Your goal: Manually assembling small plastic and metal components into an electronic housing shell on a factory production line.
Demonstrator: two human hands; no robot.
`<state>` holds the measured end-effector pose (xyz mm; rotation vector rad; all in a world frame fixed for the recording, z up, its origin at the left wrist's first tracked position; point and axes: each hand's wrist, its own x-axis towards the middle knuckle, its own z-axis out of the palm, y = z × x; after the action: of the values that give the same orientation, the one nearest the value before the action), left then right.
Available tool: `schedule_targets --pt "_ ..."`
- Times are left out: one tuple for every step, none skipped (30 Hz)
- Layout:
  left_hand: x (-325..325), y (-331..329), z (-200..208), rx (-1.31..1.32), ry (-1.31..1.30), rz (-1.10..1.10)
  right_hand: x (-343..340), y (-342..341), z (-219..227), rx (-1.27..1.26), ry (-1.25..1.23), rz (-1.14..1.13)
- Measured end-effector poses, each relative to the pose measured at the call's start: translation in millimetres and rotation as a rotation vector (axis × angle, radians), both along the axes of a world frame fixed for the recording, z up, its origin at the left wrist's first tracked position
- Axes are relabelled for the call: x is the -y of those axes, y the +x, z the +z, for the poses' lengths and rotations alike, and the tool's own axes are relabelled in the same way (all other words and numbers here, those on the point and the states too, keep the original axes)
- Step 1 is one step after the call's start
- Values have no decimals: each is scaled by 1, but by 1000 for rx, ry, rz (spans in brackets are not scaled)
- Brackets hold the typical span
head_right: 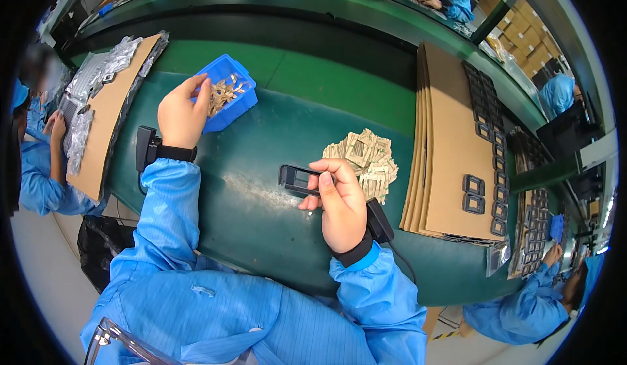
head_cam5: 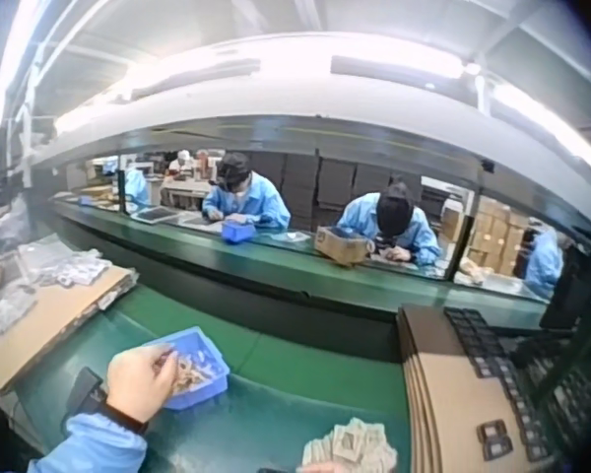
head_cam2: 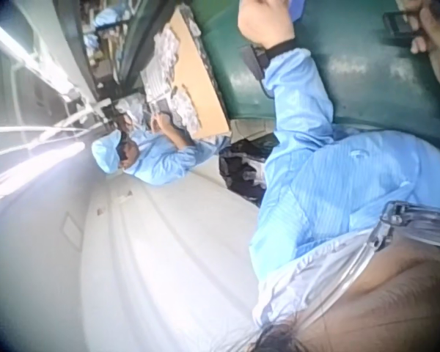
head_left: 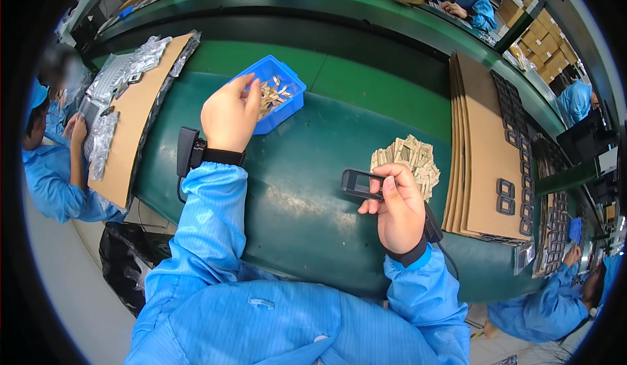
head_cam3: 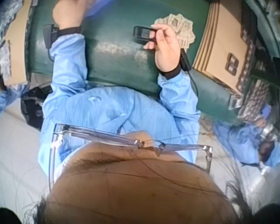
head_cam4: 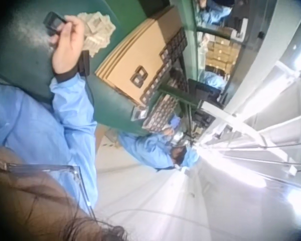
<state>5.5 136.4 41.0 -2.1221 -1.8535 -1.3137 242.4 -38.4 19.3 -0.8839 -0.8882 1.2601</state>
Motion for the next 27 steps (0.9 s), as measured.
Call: schedule_targets --pt "2 1 3 33 114 -84 1 -1 1 -35 0 4" --pt "5 2 6 67 228 -168 2 -2 2 -39 -2 2" --pt "10 6 6 66 224 -172 2 -2 3 -37 -8 0" --pt "18 11 6 161 270 -439 2 -3 4 -37 -13 -1" --pt "28 18 5 258 312 -706 3 -4 5 -42 -17 -3" --pt "42 30 1 459 91 -821 5 -6 6 -78 2 15" --pt "56 44 -5 664 -143 -931 6 -7 5 -111 18 24" --pt "69 48 -3 699 -352 -980 8 -8 6 -119 8 28" --pt "79 52 1 735 -564 -1028 10 -9 6 -81 42 13" --pt "85 55 5 801 -709 -1058 11 -9 6 -44 77 -1" --pt "89 57 6 868 -856 -1083 12 -10 6 -50 65 0" --pt "90 59 0 913 -851 -1127 12 -11 8 -21 64 -35" --pt "90 58 -2 915 -863 -1117 12 -12 9 8 62 -70" --pt "91 57 -3 955 -891 -1134 11 -14 11 13 52 -96" --pt "92 57 -4 995 -921 -1155 10 -15 11 8 39 -98" --pt "95 59 -3 1079 -945 -1140 9 -15 10 14 38 -95" --pt "96 60 -2 1084 -958 -1131 9 -16 10 21 36 -91" --pt "97 60 -1 1018 -945 -1117 8 -16 10 16 23 -91" --pt "97 60 1 953 -931 -1102 8 -16 10 22 15 -91" --pt "98 60 1 957 -943 -1093 8 -17 10 29 9 -91" --pt "97 60 3 925 -918 -1085 8 -17 11 35 4 -90" --pt "97 61 3 894 -893 -1076 7 -18 12 15 -9 -105" --pt "97 61 1 895 -901 -1067 7 -17 11 10 -18 -102" --pt "97 61 0 883 -856 -1079 8 -16 10 10 -40 -89" --pt "97 61 -1 871 -809 -1090 8 -14 11 10 -62 -77" --pt "96 59 -1 876 -812 -1090 10 -14 14 13 -76 -59" --pt "96 58 1 860 -831 -1079 10 -14 16 10 -80 -56"
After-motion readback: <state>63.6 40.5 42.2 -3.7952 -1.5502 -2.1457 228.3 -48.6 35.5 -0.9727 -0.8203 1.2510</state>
